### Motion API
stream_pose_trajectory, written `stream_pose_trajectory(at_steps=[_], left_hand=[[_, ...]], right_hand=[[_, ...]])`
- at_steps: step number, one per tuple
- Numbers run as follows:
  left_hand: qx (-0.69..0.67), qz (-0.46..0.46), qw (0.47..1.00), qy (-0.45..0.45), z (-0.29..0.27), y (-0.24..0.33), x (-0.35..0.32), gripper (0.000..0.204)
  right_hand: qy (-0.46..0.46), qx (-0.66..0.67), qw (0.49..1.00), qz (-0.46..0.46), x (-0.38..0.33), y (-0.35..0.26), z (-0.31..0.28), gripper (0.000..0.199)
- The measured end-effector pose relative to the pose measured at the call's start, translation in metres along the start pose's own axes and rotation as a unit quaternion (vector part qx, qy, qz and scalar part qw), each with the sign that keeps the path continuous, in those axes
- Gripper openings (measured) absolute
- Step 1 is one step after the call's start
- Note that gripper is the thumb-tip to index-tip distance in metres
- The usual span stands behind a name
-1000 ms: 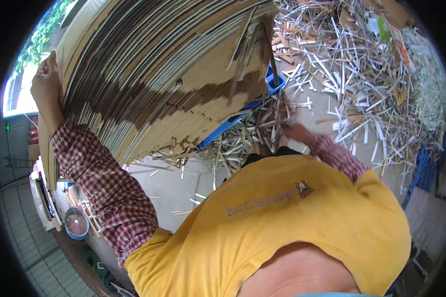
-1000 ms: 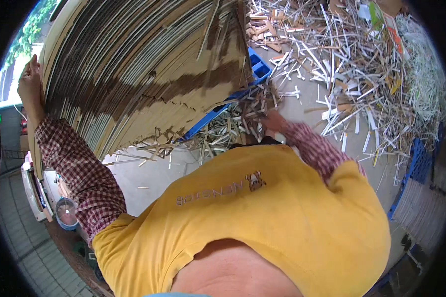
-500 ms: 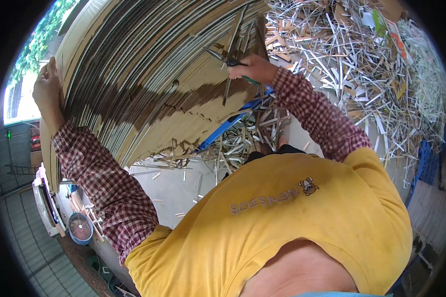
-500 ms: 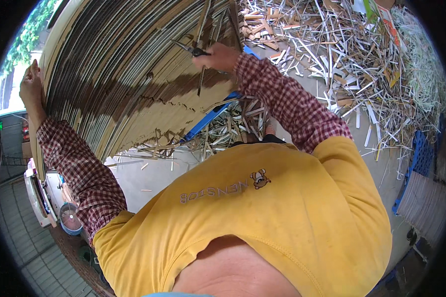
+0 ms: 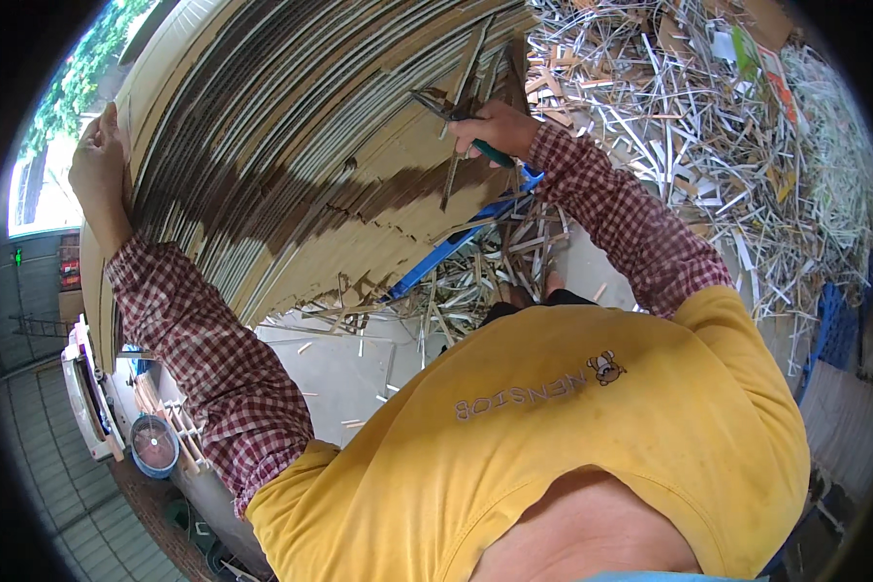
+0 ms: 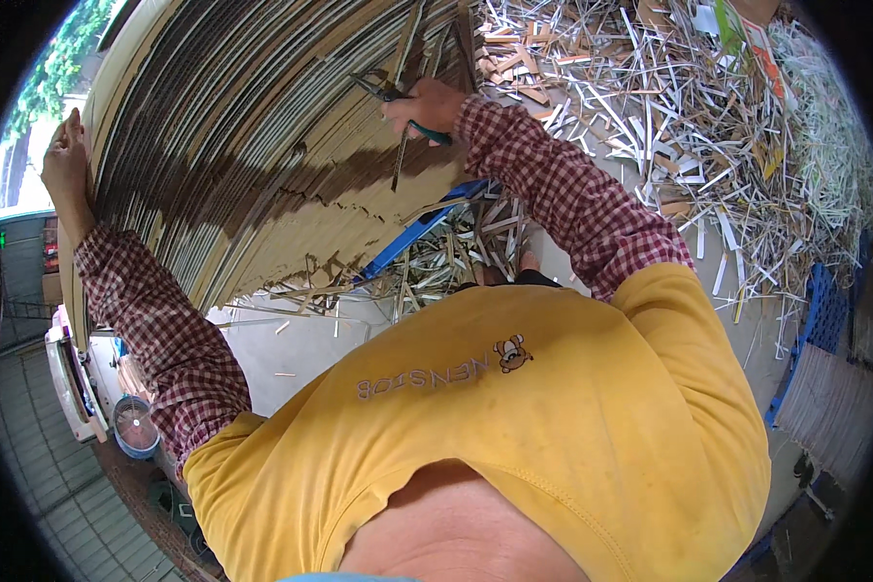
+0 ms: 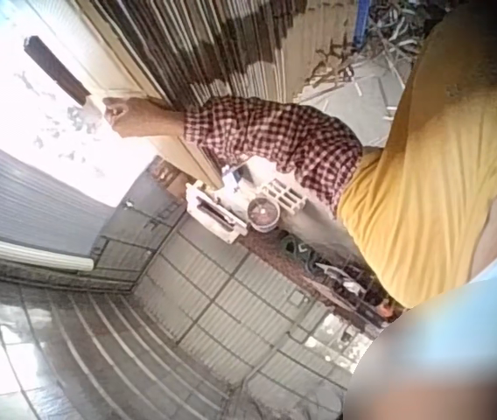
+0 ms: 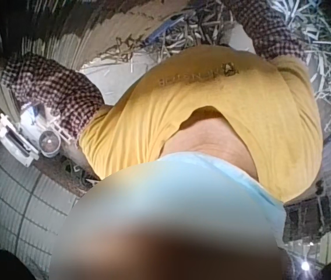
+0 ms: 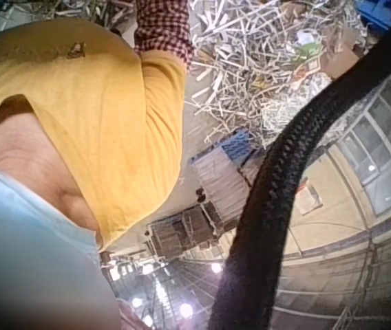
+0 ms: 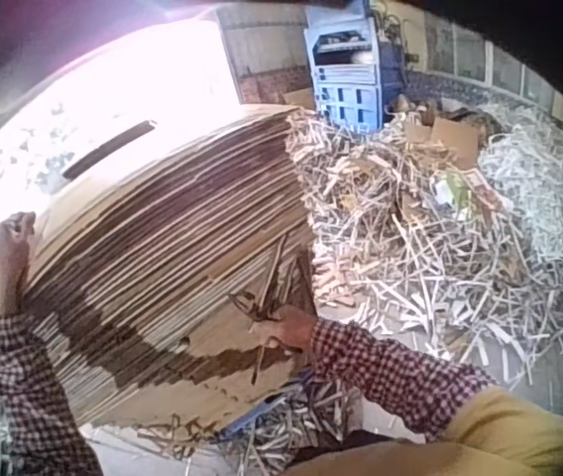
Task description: Manually cutting and stripping layers from corrugated cardboard sheets using a hand tool.
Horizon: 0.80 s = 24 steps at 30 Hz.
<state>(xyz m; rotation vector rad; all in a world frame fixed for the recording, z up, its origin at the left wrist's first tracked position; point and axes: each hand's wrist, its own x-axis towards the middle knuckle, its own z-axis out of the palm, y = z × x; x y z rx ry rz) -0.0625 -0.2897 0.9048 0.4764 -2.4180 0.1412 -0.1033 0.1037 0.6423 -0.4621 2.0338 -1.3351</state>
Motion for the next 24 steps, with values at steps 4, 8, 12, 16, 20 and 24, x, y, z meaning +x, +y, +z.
stream_pose_trajectory(at_steps=[4,8,12,16,20,24], left_hand=[[-0.002,0.006,1.0,-0.001,0.0,-0.001,0.0,0.052],[0.015,0.014,1.0,-0.003,-0.001,0.0,-0.001,0.051],[0.007,-0.003,1.0,-0.009,-0.002,0.001,-0.002,0.051],[-0.001,-0.004,1.0,0.0,-0.003,0.004,-0.004,0.05],[-0.025,0.012,1.0,0.002,-0.004,0.007,-0.007,0.048],[-0.005,-0.006,1.0,-0.003,-0.004,0.007,-0.006,0.044]], right_hand=[[0.029,0.024,0.999,-0.022,0.002,0.002,0.01,0.048],[0.037,0.019,0.999,-0.028,-0.001,-0.001,0.01,0.048],[0.026,0.041,0.999,-0.01,0.002,0.002,0.005,0.047],[0.047,0.067,0.996,-0.029,0.021,0.02,0.017,0.044],[0.12,0.048,0.99,-0.063,0.008,0.039,0.034,0.045],[0.109,0.036,0.993,-0.017,-0.078,0.052,0.023,0.038]])
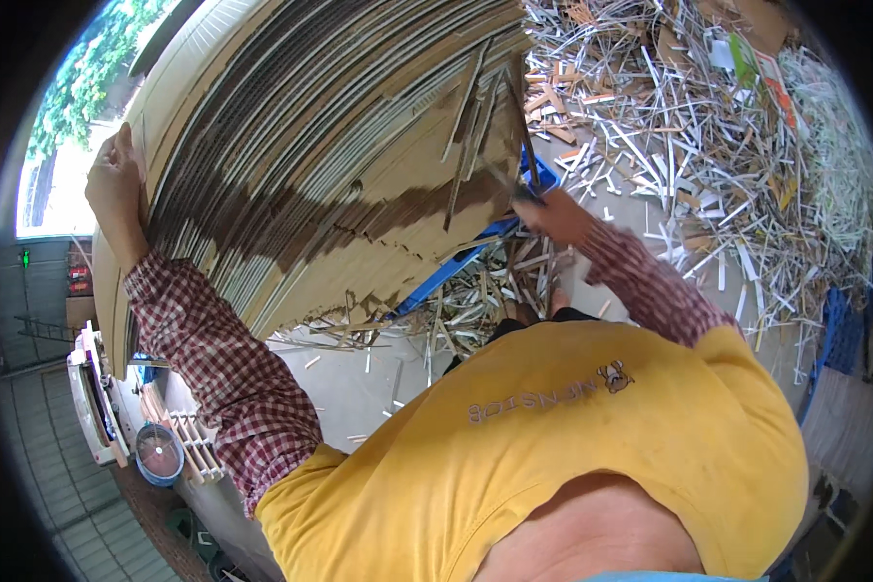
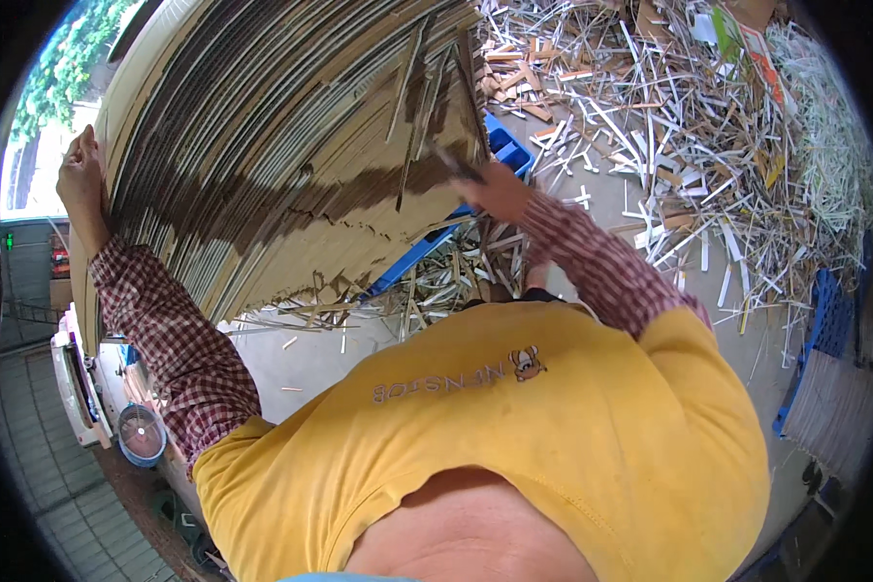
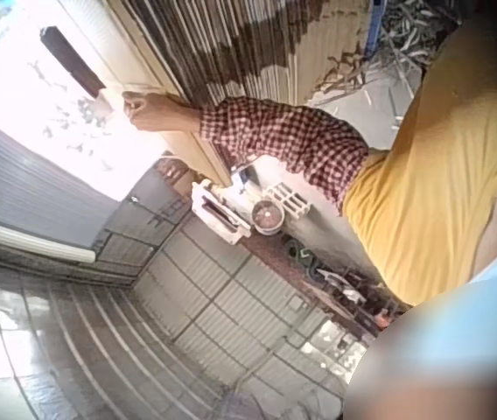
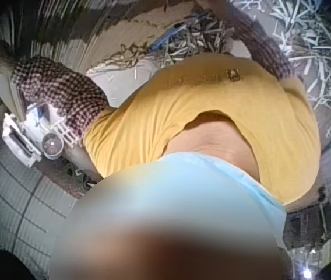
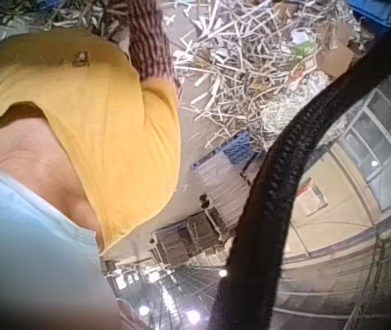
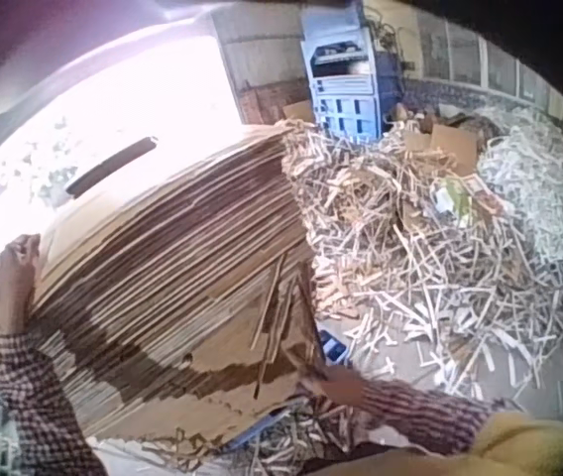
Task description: Manually cutting and stripping layers from corrugated cardboard sheets using a hand tool.
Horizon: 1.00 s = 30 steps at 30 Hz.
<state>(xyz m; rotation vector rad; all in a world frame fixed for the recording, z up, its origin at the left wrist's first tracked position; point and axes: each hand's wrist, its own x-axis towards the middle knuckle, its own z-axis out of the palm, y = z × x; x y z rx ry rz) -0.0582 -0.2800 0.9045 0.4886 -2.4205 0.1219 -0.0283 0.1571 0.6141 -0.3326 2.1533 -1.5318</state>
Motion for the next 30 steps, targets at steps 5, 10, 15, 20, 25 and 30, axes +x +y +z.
stream_pose_trajectory(at_steps=[5,10,15,20,25,30], left_hand=[[0.004,0.018,1.0,0.007,0.001,-0.002,0.001,0.045],[0.015,0.015,1.0,0.009,-0.001,0.002,-0.001,0.044],[-0.024,0.006,1.0,0.004,-0.002,0.005,-0.005,0.043],[0.012,0.015,1.0,0.007,-0.002,0.003,-0.004,0.043],[0.017,0.024,1.0,0.009,-0.003,0.005,-0.004,0.043],[-0.014,0.012,1.0,0.008,-0.004,0.008,-0.007,0.043]], right_hand=[[-0.207,-0.074,0.975,-0.013,-0.039,0.002,-0.027,0.042],[-0.061,-0.093,0.976,-0.189,0.065,-0.029,-0.008,0.046],[-0.092,-0.032,0.976,-0.193,0.099,-0.07,0.001,0.048],[-0.091,-0.083,0.985,-0.123,0.084,-0.081,0.004,0.044],[-0.065,-0.009,0.987,-0.145,0.102,-0.064,0.009,0.049],[-0.034,0.024,0.994,-0.097,0.103,-0.062,0.022,0.043]])
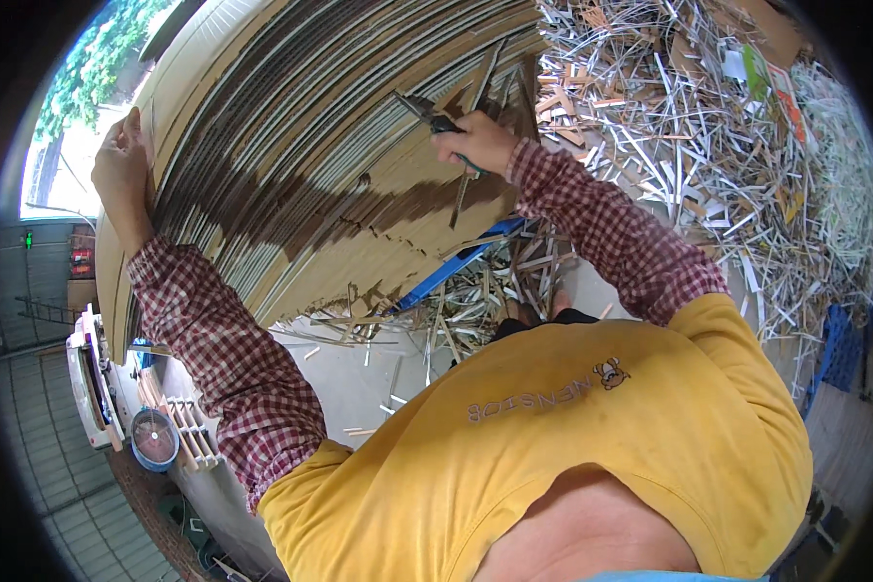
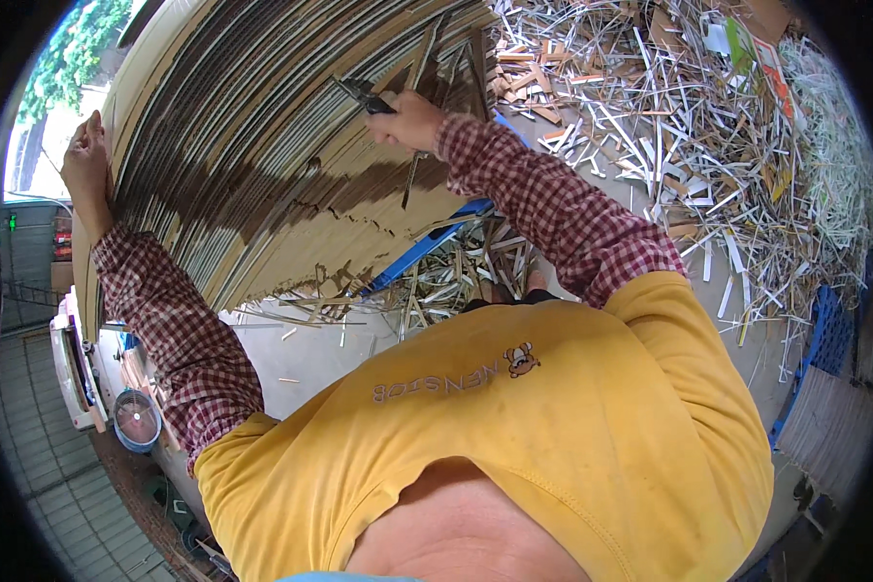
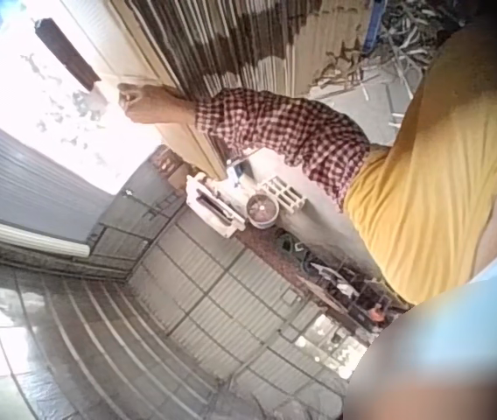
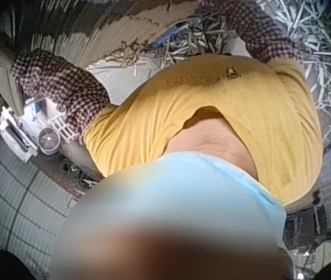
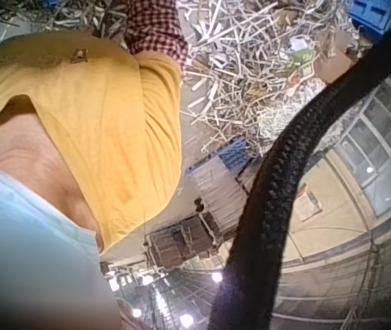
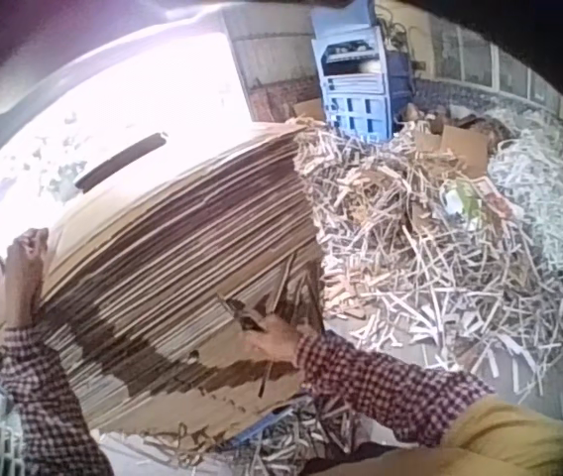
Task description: Manually cutting and stripping layers from corrugated cardboard sheets using a hand tool.
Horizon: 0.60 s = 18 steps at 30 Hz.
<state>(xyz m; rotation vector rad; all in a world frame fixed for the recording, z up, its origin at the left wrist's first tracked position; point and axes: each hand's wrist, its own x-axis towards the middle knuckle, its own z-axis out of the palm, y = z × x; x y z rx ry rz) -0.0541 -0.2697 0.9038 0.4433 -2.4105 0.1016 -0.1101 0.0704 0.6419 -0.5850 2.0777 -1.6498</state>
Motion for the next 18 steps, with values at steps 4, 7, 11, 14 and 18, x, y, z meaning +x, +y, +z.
stream_pose_trajectory(at_steps=[4,7,11,14,18], left_hand=[[0.037,-0.008,0.999,0.012,0.0,-0.001,0.002,0.043],[0.026,0.004,1.0,-0.006,0.0,-0.004,0.004,0.042],[0.021,0.0,1.0,0.002,0.002,-0.006,0.005,0.042],[0.044,0.004,0.999,0.001,0.003,-0.005,0.005,0.042],[0.044,-0.008,0.999,0.001,0.002,-0.006,0.005,0.042]], right_hand=[[0.048,-0.044,0.995,-0.078,-0.076,0.007,0.019,0.033],[-0.207,-0.138,0.964,0.096,-0.149,0.037,0.015,0.044],[-0.241,-0.084,0.967,0.002,-0.143,0.07,-0.008,0.046],[-0.141,-0.108,0.983,-0.042,-0.074,0.068,-0.019,0.043],[-0.074,-0.049,0.996,-0.032,-0.007,0.042,-0.015,0.041]])
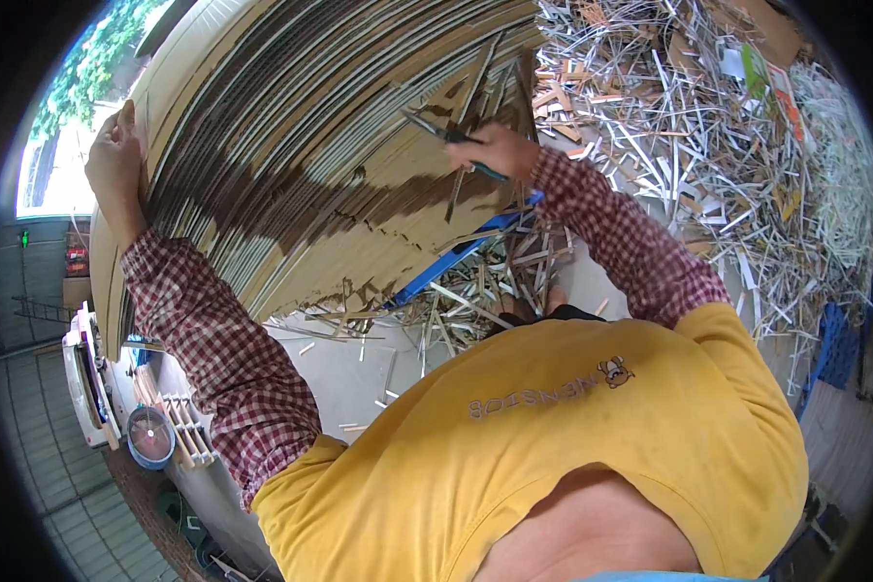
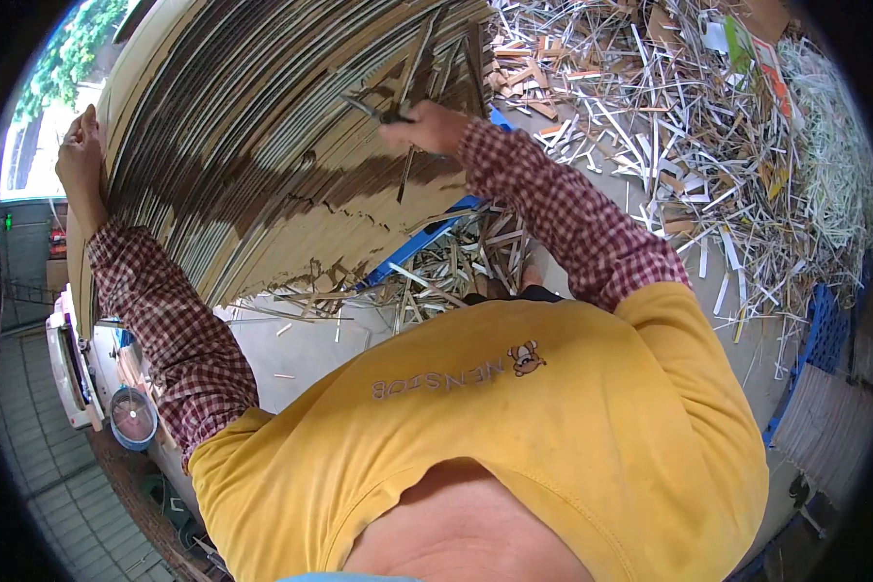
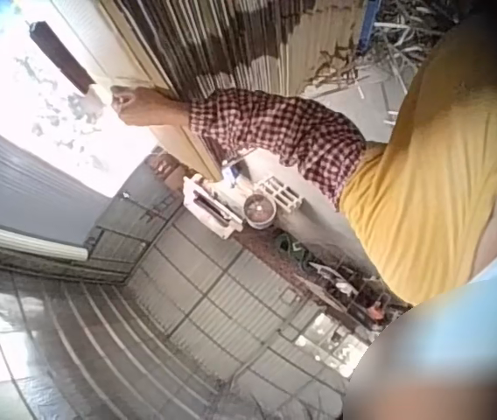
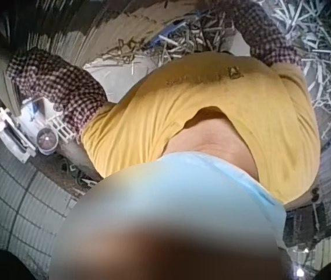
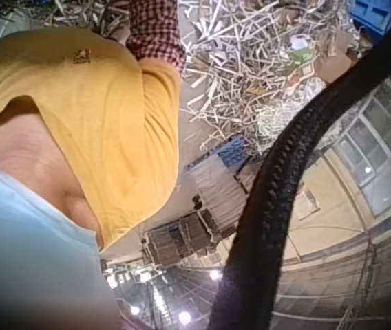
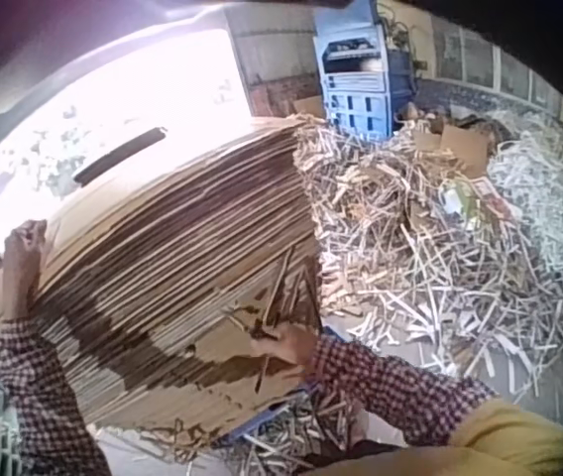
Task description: Manually cutting and stripping layers from corrugated cardboard sheets using a hand tool.
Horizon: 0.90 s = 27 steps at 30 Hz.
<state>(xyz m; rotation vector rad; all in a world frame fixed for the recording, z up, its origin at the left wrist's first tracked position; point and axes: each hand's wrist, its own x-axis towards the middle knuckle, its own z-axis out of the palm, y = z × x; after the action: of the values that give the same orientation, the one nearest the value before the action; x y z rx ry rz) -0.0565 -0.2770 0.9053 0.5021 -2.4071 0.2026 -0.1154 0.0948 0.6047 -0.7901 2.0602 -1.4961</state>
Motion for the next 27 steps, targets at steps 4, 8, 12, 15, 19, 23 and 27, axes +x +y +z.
stream_pose_trajectory(at_steps=[4,8,12,15,19,23,27], left_hand=[[-0.01,0.015,1.0,0.004,0.001,-0.003,-0.001,0.047],[-0.007,0.017,0.999,0.027,0.004,-0.001,-0.003,0.04],[-0.018,0.001,1.0,0.011,-0.007,0.011,-0.009,0.041],[-0.027,-0.005,0.997,0.072,-0.016,0.027,-0.025,0.037],[-0.064,0.044,0.983,0.168,-0.003,0.044,-0.085,0.024],[-0.04,0.173,0.904,0.388,0.017,0.053,-0.138,0.022],[-0.206,0.086,0.92,0.321,0.033,0.077,-0.204,0.023]], right_hand=[[0.028,0.012,1.0,-0.005,0.013,-0.019,0.003,0.044],[0.064,-0.004,0.997,-0.032,0.009,-0.019,0.009,0.043],[0.085,-0.03,0.995,0.036,0.015,-0.019,0.013,0.041],[0.105,-0.068,0.991,0.043,0.009,-0.031,0.017,0.04],[0.093,-0.009,0.995,-0.023,-0.032,-0.048,0.023,0.04],[-0.046,0.011,0.998,-0.032,-0.081,-0.039,0.028,0.041],[-0.093,-0.085,0.992,0.023,-0.056,-0.018,0.006,0.047]])
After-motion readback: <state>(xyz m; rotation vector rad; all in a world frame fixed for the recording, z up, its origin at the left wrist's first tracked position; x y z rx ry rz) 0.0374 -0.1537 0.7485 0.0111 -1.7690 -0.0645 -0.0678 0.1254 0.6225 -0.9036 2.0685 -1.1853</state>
